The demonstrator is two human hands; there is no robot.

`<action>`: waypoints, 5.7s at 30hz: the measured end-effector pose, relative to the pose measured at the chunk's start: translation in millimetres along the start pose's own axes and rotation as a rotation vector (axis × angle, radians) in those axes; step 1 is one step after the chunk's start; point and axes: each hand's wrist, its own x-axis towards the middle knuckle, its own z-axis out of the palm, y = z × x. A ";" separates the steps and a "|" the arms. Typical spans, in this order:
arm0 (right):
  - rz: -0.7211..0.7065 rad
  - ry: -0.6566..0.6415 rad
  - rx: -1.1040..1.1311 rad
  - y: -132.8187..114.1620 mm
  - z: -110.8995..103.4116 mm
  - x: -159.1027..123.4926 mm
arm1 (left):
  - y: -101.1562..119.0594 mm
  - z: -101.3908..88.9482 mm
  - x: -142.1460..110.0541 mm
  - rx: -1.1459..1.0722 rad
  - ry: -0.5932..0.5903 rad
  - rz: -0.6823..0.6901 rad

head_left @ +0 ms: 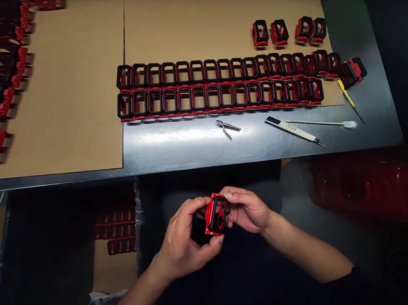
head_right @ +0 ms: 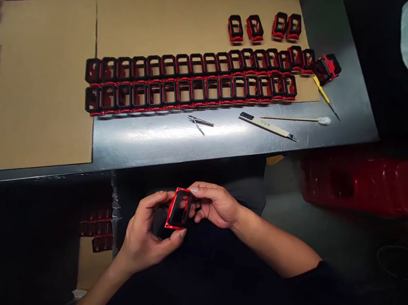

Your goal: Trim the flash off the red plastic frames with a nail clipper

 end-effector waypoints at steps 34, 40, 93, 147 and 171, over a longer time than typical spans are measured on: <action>-1.093 -0.021 -1.214 -11.1 19.5 -18.8 | -7.8 16.2 -9.2 -0.651 0.149 -0.199; -0.812 -0.026 -1.070 -9.6 22.3 -20.5 | -7.8 17.5 -9.6 -0.628 0.176 -0.154; -1.070 -0.132 -1.588 -30.0 29.0 -55.9 | -5.1 4.5 -4.0 -0.234 0.015 0.143; -0.261 0.073 -1.214 -25.7 73.0 -18.5 | -20.4 -0.8 -23.1 -0.131 0.263 0.247; 0.072 0.006 -0.566 -13.7 35.1 -20.5 | -18.5 17.2 -25.0 -0.661 0.173 -0.131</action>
